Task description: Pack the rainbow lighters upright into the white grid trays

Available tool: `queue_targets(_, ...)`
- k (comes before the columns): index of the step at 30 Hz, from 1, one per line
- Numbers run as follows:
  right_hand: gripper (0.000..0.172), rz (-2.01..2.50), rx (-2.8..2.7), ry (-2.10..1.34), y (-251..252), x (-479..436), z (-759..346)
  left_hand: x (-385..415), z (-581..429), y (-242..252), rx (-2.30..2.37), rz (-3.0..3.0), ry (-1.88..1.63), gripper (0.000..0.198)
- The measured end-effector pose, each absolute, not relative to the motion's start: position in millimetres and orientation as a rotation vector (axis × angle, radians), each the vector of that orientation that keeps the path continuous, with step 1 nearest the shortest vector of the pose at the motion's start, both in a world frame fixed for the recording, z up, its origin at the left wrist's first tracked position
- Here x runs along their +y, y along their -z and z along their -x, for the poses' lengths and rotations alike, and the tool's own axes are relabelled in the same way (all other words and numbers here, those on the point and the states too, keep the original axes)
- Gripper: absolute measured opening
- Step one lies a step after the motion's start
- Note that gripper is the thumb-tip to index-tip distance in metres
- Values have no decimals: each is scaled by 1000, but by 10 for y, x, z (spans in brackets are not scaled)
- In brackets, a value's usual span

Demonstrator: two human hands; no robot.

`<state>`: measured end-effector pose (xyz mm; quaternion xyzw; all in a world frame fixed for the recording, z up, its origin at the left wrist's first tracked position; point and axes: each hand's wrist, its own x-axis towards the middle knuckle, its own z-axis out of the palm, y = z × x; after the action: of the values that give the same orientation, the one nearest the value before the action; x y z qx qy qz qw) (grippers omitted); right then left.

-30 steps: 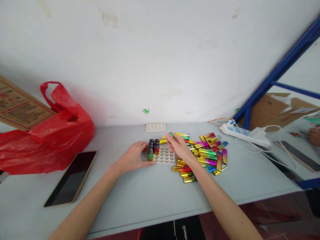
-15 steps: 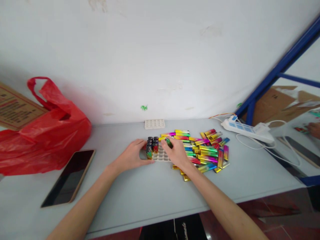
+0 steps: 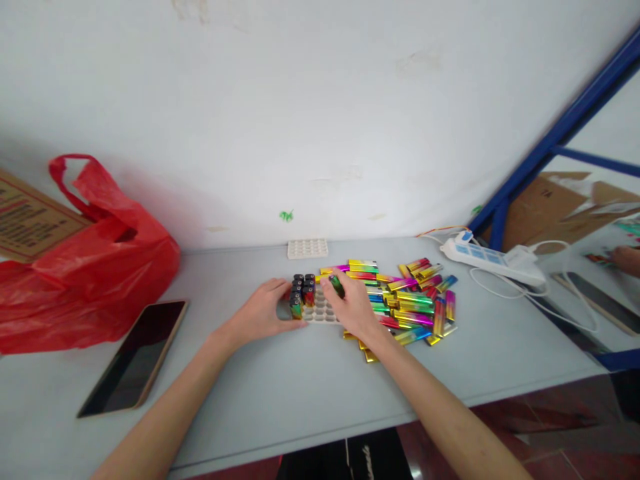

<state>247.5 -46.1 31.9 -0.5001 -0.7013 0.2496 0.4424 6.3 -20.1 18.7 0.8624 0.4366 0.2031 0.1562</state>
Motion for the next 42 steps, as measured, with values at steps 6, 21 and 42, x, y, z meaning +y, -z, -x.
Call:
queue_targets(6, 31, 1110, -1929, -544, -380, -474, -2592, -216, -73, -204, 1279, -2466, -555, 51)
queue_targets(21, 23, 1039, -2270, -548, -372, -469, -2671, -230, -80, -196, 1276, -2463, -565, 55)
queue_targets(42, 17, 1645, -2051, -129, -327, -105, -3490, -219, -98, -253, 1258, -2442, -596, 46)
